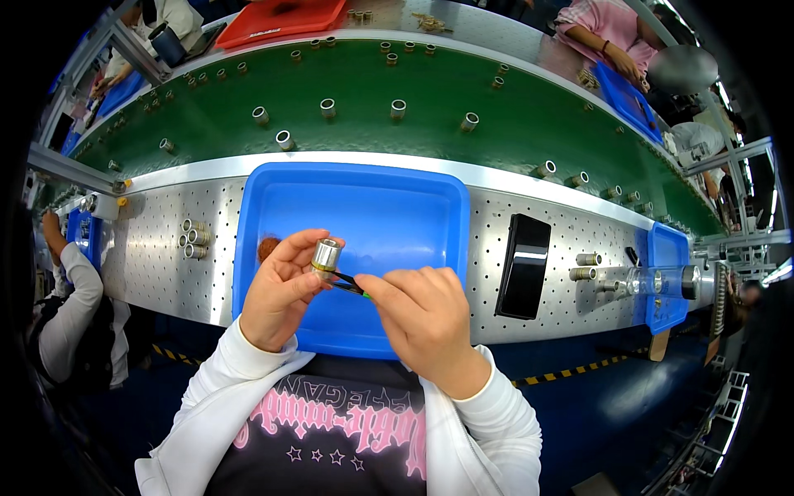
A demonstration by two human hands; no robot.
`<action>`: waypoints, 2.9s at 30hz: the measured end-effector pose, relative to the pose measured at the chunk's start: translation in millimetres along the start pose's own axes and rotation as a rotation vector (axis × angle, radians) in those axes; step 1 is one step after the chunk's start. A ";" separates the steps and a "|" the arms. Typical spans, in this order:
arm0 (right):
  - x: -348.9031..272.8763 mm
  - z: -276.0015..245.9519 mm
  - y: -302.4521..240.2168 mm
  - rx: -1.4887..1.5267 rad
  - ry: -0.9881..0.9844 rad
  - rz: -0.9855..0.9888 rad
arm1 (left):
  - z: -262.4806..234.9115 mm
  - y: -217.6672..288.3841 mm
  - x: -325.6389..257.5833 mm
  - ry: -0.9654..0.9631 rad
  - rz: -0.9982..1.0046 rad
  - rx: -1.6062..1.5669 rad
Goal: The person picks up small cylindrical metal parts from a blue tray and uses a pair of green-handled pliers to trim or deburr the edges. The person repeatedly rotates the parts and applies the pliers to the edges before placing them back on the tray.
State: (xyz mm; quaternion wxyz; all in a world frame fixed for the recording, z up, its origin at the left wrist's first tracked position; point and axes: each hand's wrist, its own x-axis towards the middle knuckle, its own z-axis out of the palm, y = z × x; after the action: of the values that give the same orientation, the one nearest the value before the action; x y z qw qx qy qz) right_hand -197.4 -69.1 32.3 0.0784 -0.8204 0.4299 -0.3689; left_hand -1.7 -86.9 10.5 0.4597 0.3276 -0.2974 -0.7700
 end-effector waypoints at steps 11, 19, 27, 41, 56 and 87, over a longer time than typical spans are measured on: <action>7.8 1.7 -8.7 0.375 -0.001 0.245 | -9.0 2.3 -10.7 0.040 0.015 -0.013; 26.2 12.7 -5.4 0.746 -0.135 0.650 | -14.1 3.8 -18.3 -0.017 -0.054 -0.035; 19.5 31.2 1.9 1.015 -0.213 0.797 | -7.3 0.9 -17.7 0.036 -0.042 -0.013; 10.1 40.9 -7.6 0.827 -0.075 0.742 | -12.1 -15.4 -17.7 0.169 0.237 0.441; 9.8 41.8 -5.5 0.672 -0.131 0.508 | -19.0 -14.7 -16.5 0.103 0.078 0.172; 3.8 30.3 0.1 0.642 -0.099 0.533 | -11.6 -21.6 -17.0 0.139 0.156 0.181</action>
State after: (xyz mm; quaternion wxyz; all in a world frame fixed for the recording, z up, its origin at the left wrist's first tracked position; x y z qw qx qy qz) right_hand -175.7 -77.8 12.6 0.4432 -0.6310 0.4860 -0.4112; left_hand 2.4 -64.7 -9.0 0.5060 0.3963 -0.3576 -0.6775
